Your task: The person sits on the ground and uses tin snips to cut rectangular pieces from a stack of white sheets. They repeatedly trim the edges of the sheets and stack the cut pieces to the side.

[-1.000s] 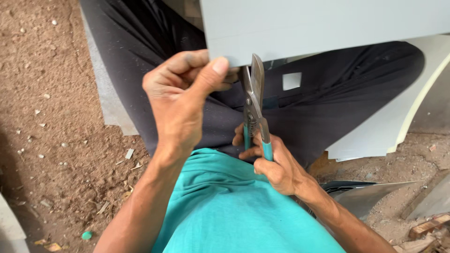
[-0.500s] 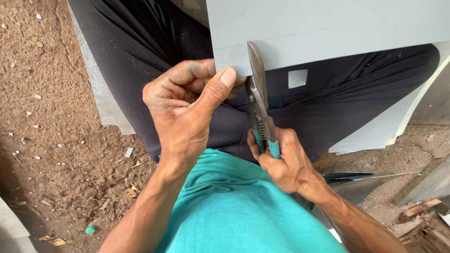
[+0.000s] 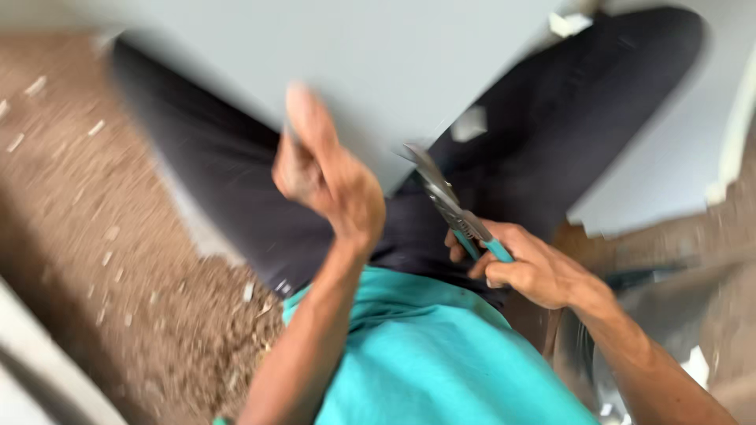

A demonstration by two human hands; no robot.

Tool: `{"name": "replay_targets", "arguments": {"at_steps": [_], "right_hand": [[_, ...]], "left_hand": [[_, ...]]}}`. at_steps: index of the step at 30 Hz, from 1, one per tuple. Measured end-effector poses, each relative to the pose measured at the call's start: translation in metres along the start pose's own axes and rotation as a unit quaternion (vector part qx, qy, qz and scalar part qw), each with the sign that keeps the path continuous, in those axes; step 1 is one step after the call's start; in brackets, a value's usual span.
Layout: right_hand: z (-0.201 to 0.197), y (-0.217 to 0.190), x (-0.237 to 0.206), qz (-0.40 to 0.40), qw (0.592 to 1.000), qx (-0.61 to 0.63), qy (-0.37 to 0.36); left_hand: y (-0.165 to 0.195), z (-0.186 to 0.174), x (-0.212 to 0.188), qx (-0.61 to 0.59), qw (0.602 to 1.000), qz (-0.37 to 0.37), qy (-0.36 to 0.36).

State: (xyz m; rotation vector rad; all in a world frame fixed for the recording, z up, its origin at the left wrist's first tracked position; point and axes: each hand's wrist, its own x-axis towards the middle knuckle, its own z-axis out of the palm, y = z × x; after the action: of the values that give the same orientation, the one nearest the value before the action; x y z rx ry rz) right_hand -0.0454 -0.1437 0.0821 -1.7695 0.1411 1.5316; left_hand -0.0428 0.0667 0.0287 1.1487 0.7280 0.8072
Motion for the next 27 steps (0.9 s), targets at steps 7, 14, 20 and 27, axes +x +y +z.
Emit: {"name": "replay_targets", "arguments": {"at_steps": [7, 14, 20, 27], "right_hand": [[0.031, 0.079, -0.045, -0.104, 0.963, 0.159, 0.19], [0.045, 0.066, -0.038, -0.108, 0.952, 0.163, 0.236], [0.033, 0.065, -0.04, -0.101, 0.955, 0.121, 0.25], [0.035, 0.077, -0.021, -0.123, 0.941, 0.051, 0.31]], "left_hand": [[-0.02, 0.025, -0.084, 0.042, 0.914, -0.261, -0.308], [-0.038, 0.024, -0.109, 0.081, 0.902, -0.272, -0.326], [-0.036, 0.026, -0.109, 0.04, 0.908, -0.26, -0.325], [-0.033, 0.026, -0.104, 0.107, 0.904, -0.258, -0.323]]}}
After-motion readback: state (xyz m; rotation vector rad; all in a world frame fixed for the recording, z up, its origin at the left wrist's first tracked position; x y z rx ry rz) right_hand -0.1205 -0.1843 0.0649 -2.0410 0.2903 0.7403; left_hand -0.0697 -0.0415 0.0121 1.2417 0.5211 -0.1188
